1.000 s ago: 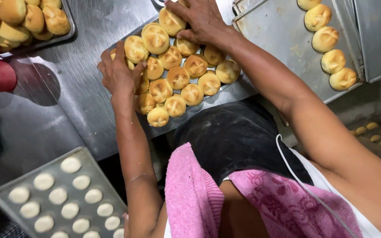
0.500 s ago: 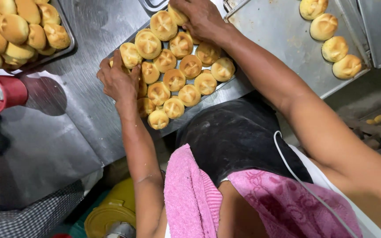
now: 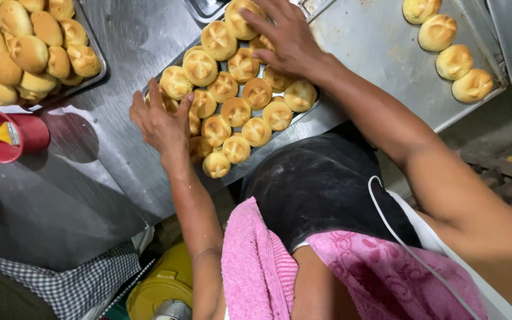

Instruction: Organizes and transfers baked rolls from cooling racks to trays on a production table.

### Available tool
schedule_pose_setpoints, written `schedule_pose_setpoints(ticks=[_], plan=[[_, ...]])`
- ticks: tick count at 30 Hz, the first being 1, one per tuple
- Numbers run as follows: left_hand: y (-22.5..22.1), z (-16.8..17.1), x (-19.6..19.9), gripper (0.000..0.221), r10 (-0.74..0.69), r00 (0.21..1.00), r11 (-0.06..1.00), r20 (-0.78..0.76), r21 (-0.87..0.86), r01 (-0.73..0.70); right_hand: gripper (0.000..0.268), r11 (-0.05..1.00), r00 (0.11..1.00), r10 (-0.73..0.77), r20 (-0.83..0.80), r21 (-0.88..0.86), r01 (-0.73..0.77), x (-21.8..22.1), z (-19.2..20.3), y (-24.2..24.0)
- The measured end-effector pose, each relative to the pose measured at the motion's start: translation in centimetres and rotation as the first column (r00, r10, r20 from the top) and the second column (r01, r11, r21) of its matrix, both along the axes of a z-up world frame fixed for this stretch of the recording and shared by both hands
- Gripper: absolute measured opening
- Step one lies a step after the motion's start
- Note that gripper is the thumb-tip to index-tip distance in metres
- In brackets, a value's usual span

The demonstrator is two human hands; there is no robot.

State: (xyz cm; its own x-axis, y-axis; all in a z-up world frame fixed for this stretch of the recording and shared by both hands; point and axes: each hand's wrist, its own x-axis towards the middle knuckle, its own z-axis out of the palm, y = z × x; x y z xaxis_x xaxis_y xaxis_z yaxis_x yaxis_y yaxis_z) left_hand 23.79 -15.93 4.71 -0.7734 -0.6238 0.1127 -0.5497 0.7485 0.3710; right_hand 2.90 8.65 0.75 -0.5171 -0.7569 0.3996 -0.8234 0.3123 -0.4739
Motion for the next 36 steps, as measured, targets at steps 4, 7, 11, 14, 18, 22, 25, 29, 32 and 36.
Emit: schedule_pose_setpoints(ticks=[4, 7, 11, 14, 18, 22, 25, 29, 32, 36], plan=[[0.6, 0.7, -0.8, 0.07, -0.091, 0.993, 0.994, -0.08, -0.064, 0.086, 0.066, 0.989, 0.99, -0.143, 0.016, 0.042, 0.142, 2.4, -0.2, 8.5], [2.7, 2.0, -3.7, 0.064, -0.241, 0.96, 0.97, -0.143, -0.07, 0.233, 0.057, 0.941, 0.94, -0.335, 0.06, 0.076, 0.33, 4.5, -1.1, 15.1], [7.1, 2.7, -9.4, 0.058, -0.506, 0.837, 0.862, -0.211, -0.077, 0.501, 0.048, 0.776, 0.778, -0.627, 0.03, 0.11, 0.621, 7.3, -3.4, 23.9], [11.3, 1.4, -14.8, 0.058, -0.654, 0.703, 0.732, -0.28, 0.0, 0.682, 0.051, 0.641, 0.644, -0.765, 0.012, 0.117, 0.759, 8.7, -4.6, 28.7], [17.7, -1.5, -21.9, 0.056, -0.83, 0.486, 0.521, -0.275, -0.067, 0.851, 0.062, 0.472, 0.485, -0.874, -0.016, 0.203, 0.858, 9.6, -5.8, 32.1], [23.7, -6.0, -27.9, 0.061, -0.939, 0.321, 0.327, -0.122, -0.031, 0.945, 0.087, 0.348, 0.381, -0.924, -0.025, 0.359, 0.866, 9.2, -6.2, 33.8], [26.2, -12.8, -32.2, 0.045, -0.965, 0.261, 0.262, -0.037, -0.013, 0.965, 0.093, 0.315, 0.307, -0.948, 0.087, 0.418, 0.852, 8.9, -7.1, 34.5], [28.2, -19.1, -36.6, 0.032, -0.986, 0.157, 0.15, 0.061, -0.1, 0.984, 0.096, 0.345, 0.305, -0.938, 0.164, 0.35, 0.871, 8.5, -8.6, 35.2], [29.4, -22.9, -36.9, 0.01, -0.99, 0.116, 0.113, 0.075, -0.035, 0.993, 0.09, 0.339, 0.295, -0.939, 0.175, 0.333, 0.88, 7.4, -8.0, 33.6], [32.2, -18.5, -34.8, 0.031, -0.981, 0.16, 0.141, 0.111, -0.167, 0.976, 0.079, 0.334, 0.293, -0.941, 0.168, 0.354, 0.873, 7.0, -8.7, 33.7]])
